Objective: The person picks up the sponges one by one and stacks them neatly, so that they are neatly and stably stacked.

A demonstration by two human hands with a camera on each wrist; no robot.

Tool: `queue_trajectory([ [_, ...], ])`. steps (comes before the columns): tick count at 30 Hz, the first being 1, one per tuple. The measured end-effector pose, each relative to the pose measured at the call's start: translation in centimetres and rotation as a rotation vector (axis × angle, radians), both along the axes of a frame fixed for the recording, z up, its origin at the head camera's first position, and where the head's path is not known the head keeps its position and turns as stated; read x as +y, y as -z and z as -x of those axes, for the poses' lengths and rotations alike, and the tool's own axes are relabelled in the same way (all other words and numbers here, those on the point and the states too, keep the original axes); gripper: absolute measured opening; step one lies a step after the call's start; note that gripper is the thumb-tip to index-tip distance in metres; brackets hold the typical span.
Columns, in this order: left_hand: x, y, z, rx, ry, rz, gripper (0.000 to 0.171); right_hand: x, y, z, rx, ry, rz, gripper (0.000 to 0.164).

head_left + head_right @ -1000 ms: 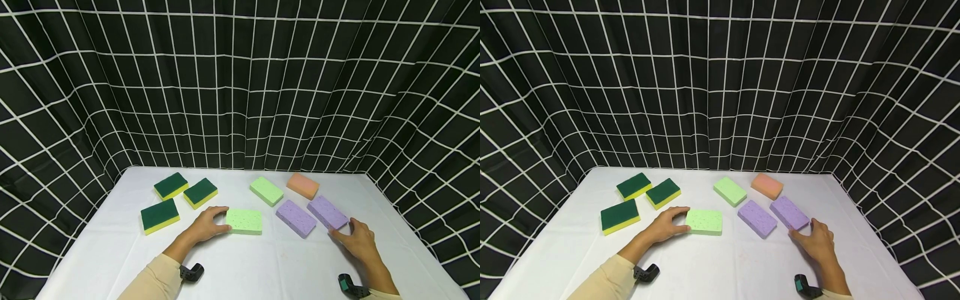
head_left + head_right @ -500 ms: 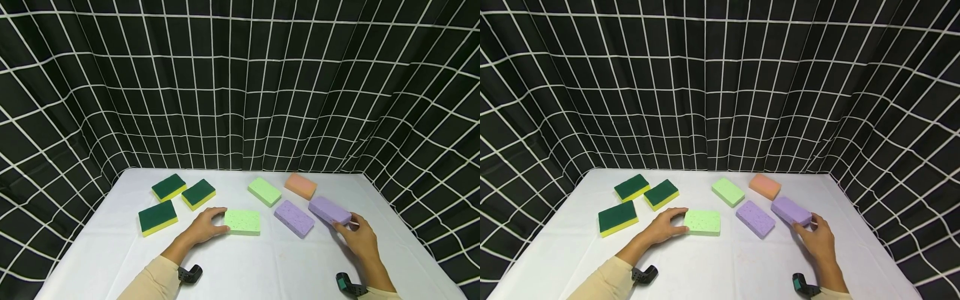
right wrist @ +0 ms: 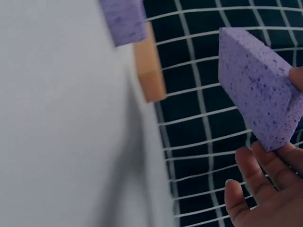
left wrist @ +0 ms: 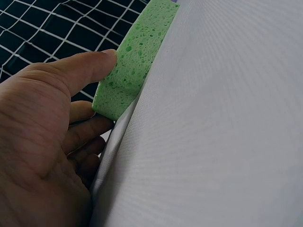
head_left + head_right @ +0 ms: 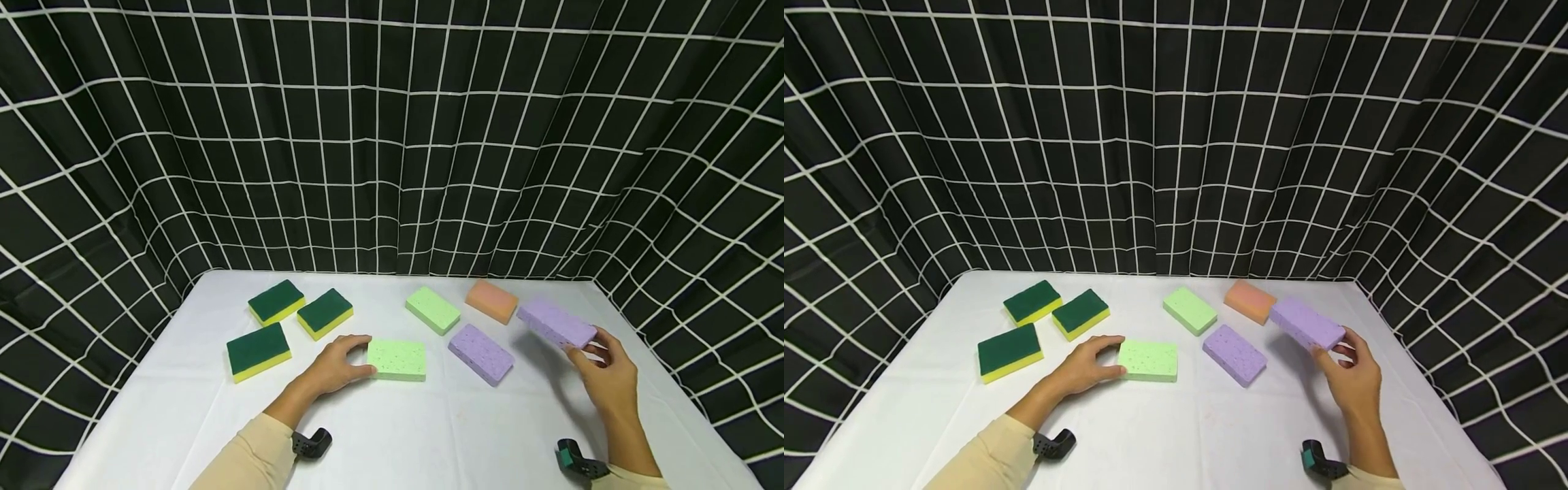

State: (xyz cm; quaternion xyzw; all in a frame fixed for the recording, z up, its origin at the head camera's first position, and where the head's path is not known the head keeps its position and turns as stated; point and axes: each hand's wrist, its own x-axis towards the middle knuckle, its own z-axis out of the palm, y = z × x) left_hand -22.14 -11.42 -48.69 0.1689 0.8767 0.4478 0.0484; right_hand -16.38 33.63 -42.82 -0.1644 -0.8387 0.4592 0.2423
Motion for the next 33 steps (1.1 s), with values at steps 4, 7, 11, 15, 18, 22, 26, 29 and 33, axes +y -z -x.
queue_trajectory([
  [4, 0.0, 0.1, 0.0, -0.001, 0.002, 0.008, 0.064, -0.7, -1.6, -0.4, 0.108, -0.054, 0.047, 0.059],
  [7, 0.1, 0.0, 0.0, 0.0, 0.002, 0.015, 0.064, -1.3, -3.0, -0.8, 0.173, -0.092, 0.056, 0.057],
  [11, 0.2, -0.1, -0.1, -0.006, -0.008, 0.024, 0.064, -2.2, -4.8, -1.1, 0.261, -0.171, 0.022, 0.058],
  [15, 0.3, -0.2, -0.3, -0.006, -0.02, 0.022, 0.063, -3.0, -6.4, -1.0, 0.359, -0.286, -0.014, 0.06],
  [18, 0.4, -0.3, -0.3, -0.009, -0.021, 0.011, 0.062, -3.6, -7.2, -1.1, 0.413, -0.355, -0.024, 0.061],
  [22, 0.4, -0.4, -0.4, -0.015, -0.02, 0.01, 0.062, -4.3, -7.8, -1.2, 0.447, -0.418, -0.019, 0.062],
  [26, 0.3, -0.3, -0.4, -0.012, -0.014, 0.017, 0.062, -5.0, -8.1, -1.2, 0.461, -0.464, 0.005, 0.062],
  [29, 0.2, -0.3, -0.4, -0.01, -0.011, 0.01, 0.062, -5.5, -8.2, -1.0, 0.488, -0.526, 0.024, 0.063],
  [33, 0.2, -0.3, -0.3, -0.005, -0.011, -0.001, 0.062, -6.3, -8.3, -0.7, 0.529, -0.627, 0.079, 0.065],
])
